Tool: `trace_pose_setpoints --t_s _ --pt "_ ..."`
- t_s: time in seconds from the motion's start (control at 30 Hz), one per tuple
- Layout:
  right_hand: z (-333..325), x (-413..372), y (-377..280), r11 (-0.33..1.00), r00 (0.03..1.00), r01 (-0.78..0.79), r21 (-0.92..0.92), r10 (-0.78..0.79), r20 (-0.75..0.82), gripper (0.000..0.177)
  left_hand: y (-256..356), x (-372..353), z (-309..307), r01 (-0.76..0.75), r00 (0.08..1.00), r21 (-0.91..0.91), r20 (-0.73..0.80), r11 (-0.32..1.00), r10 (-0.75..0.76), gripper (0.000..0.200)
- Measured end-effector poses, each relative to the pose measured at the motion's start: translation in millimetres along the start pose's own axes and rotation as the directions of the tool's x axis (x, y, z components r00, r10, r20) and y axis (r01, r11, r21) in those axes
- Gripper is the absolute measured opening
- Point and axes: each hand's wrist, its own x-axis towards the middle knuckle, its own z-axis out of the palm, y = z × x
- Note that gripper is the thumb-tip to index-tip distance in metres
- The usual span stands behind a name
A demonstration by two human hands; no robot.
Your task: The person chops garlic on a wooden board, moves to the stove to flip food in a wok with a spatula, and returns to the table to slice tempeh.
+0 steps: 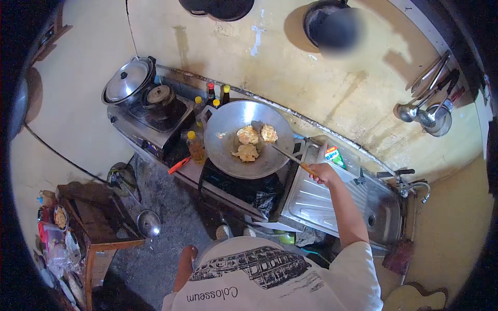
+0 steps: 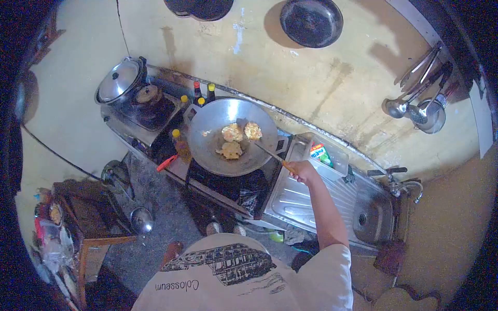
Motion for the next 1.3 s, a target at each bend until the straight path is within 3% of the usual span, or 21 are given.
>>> trace_pose_setpoints --t_s 0.07,0.17,0.27,0.37,0.47,0.57,0.67,0.77,0.87,0.97,1.07,1.13,1.17,1.23,1.3 --pt "-2.7 0.6 7.1 0.998 0.999 -0.028 0.056 0.027 0.028 0.021 -2.2 1.5 -0.6 0.002 0.998 -0.014 0.067 1.0 -0.001 0.028" --pt "-2.8 -16.2 4.6 0.991 0.998 -0.065 0.119 0.061 0.031 0.021 -3.9 -1.1 6.2 -0.038 0.999 -0.007 -0.02 0.999 0.038 0.028" --pt "-4.5 -26.7 6.6 0.978 0.995 -0.094 0.188 0.085 0.054 0.022 -4.7 1.4 6.3 0.027 0.996 -0.017 0.084 0.999 -0.025 0.029" --pt "-6.9 -35.1 11.0 0.962 0.993 -0.103 0.253 0.084 0.088 0.024 0.1 -14.1 -13.0 -0.138 0.984 0.096 0.125 0.986 0.126 0.03" --pt "-8.2 -44.2 14.6 0.953 0.994 -0.094 0.289 0.072 0.086 0.026 10.0 -12.6 -5.9 0.029 0.999 0.0 0.024 1.0 -0.029 0.032" --pt "-11.9 -45.3 21.2 0.946 0.993 -0.096 0.308 0.069 0.097 0.027 15.4 -11.2 -7.4 0.052 0.997 0.013 0.049 0.999 -0.052 0.032" --pt "-12.1 -43.9 20.3 0.941 0.991 -0.113 0.318 0.083 0.107 0.028 42.2 -32.6 -43.0 -0.005 0.988 0.056 0.155 0.998 -0.003 0.033" --pt "-8.1 -44.9 16.9 0.946 0.994 -0.095 0.31 0.071 0.087 0.028 12.4 0.2 1.4 -0.048 0.999 -0.015 -0.002 0.999 0.048 0.033" --pt "-6.8 -45.7 18.7 0.943 0.993 -0.103 0.317 0.08 0.086 0.028 30.8 -18.9 -30.7 -0.246 0.966 0.053 0.1 0.968 0.24 0.034" --pt "-6.1 -51.9 22.0 0.94 0.994 -0.101 0.326 0.081 0.076 0.031 26.8 -16.5 -11.1 -0.065 0.998 -0.048 0.007 0.997 0.065 0.034" --pt "-9.5 -55.4 25.1 0.922 0.993 -0.11 0.371 0.088 0.077 0.031 5.3 9.6 11.4 -0.061 0.986 0.127 0.161 0.99 0.04 0.033" --pt "-13.2 -52.6 29.0 0.921 0.993 -0.117 0.372 0.101 0.063 0.034 -10.0 3.4 16.7 -0.1 0.993 0.043 0.073 0.994 0.097 0.03" --pt "-13.7 -52.2 30.2 0.938 0.996 -0.093 0.334 0.093 0.016 0.032 -15.7 2.2 19.0 -0.124 0.992 0.003 0.027 0.992 0.124 0.029" --pt "-7.0 -56.5 19.2 0.967 0.995 -0.047 0.252 0.068 -0.078 0.03 21.2 -37.4 -17.5 0.036 0.998 -0.046 0.047 0.998 -0.034 0.029" --pt "1.8 -54.4 0.1 0.996 0.983 -0.042 -0.076 0.028 -0.184 0.029 52.4 -59.1 -46.6 0.126 0.989 -0.055 0.085 0.991 -0.121 0.03"
